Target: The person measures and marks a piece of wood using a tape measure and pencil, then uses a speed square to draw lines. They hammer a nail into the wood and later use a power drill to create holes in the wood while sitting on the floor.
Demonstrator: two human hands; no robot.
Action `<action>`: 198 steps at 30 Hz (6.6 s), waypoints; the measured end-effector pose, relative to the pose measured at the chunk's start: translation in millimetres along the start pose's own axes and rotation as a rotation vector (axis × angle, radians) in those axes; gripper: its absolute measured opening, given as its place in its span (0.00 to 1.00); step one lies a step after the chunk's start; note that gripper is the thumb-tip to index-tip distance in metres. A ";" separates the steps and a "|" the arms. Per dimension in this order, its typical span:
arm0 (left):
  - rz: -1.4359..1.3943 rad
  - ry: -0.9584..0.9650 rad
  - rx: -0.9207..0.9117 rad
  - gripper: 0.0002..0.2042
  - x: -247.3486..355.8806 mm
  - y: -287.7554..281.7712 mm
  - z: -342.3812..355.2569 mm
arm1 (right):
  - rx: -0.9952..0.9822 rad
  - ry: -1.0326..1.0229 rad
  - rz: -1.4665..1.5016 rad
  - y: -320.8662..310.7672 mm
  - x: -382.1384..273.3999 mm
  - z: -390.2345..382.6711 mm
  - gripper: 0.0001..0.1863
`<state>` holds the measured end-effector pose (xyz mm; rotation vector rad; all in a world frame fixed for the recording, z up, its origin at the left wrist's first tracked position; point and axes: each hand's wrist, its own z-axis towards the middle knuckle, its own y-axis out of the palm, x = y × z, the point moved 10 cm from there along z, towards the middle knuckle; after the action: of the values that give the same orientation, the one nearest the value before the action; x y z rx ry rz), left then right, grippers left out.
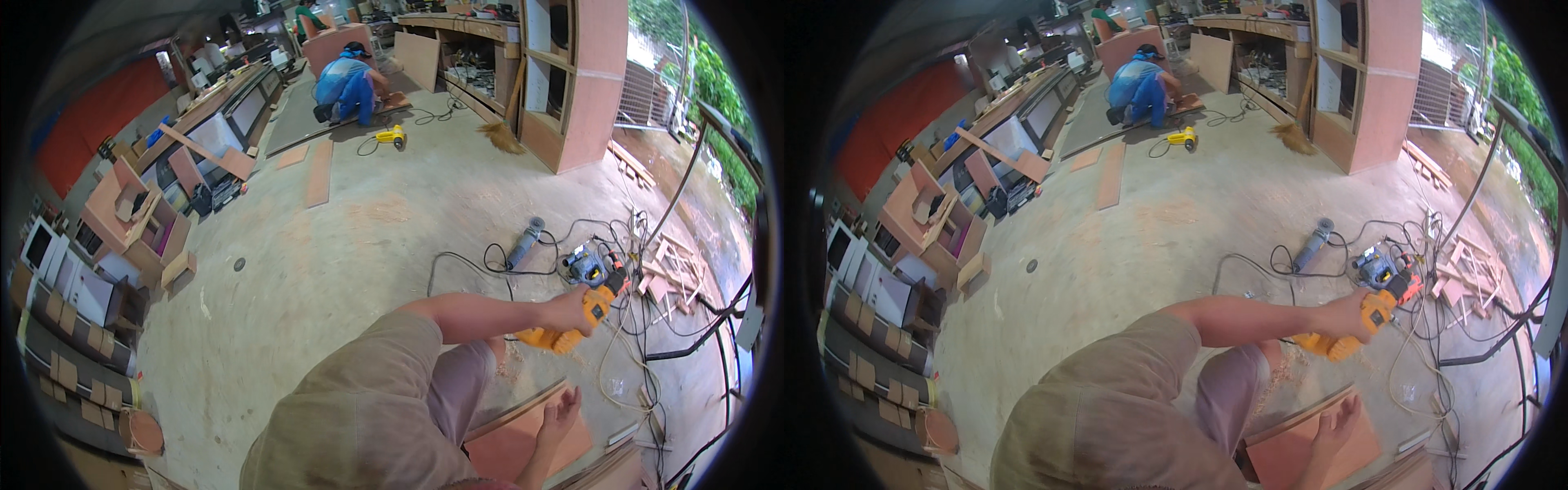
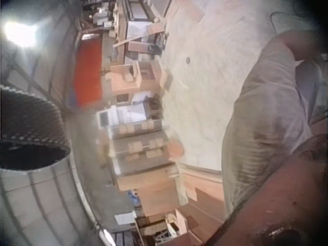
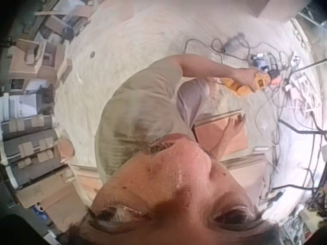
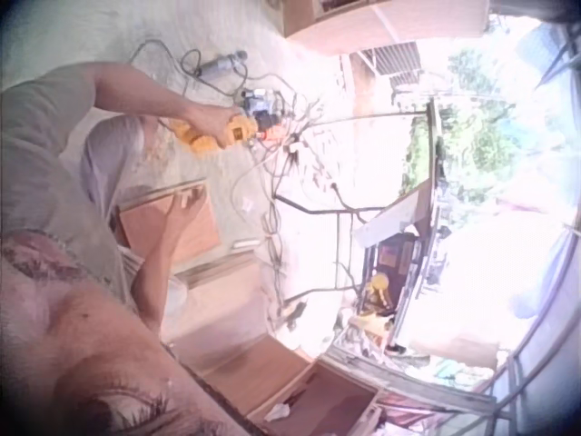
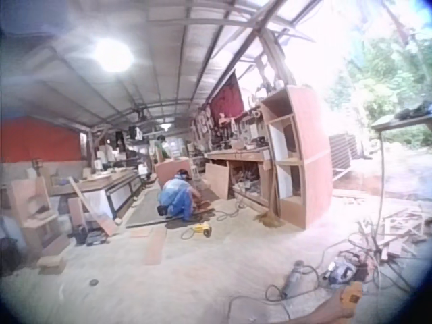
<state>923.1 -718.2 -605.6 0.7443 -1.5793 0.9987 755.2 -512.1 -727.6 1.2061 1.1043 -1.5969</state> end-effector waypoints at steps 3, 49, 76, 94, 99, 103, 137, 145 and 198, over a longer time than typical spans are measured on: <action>-0.266 -0.061 0.003 0.45 36.3 30.7 -22.9 | -0.107 -0.265 0.098 19.7 -90.7 11.6 0.44; 0.790 -0.162 -0.935 0.21 -120.7 235.8 -181.9 | 0.277 0.586 0.845 -178.0 -13.4 -114.2 0.36; 0.799 -0.912 -1.103 0.34 -339.2 272.3 -228.0 | -0.088 1.248 0.262 -149.8 32.1 -66.6 0.29; -1.141 -1.019 -0.023 0.26 -282.2 351.5 -95.3 | -0.169 1.302 0.157 -131.6 62.9 -59.1 0.28; -1.134 -1.035 0.014 0.25 -282.4 344.2 -93.5 | -0.206 1.313 0.096 -125.3 65.1 -47.5 0.29; -1.184 -1.008 0.041 0.25 -278.8 339.3 -90.4 | -0.229 1.342 0.074 -126.7 67.6 -39.0 0.29; -1.366 -0.901 0.154 0.26 -288.3 333.8 -76.6 | -0.337 1.385 -0.056 -105.1 59.9 -4.3 0.29; -1.441 -0.888 0.153 0.25 -279.3 322.1 -75.8 | -0.309 1.403 -0.105 -90.2 53.0 0.3 0.28; -1.199 -0.844 -0.023 0.16 -289.5 305.2 -89.4 | -0.403 1.194 -0.617 -70.1 40.6 14.7 0.30</action>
<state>766.6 -510.4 -948.0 1.9221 -1.3626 -0.2777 677.1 -511.6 -753.7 1.6320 2.5948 -0.8200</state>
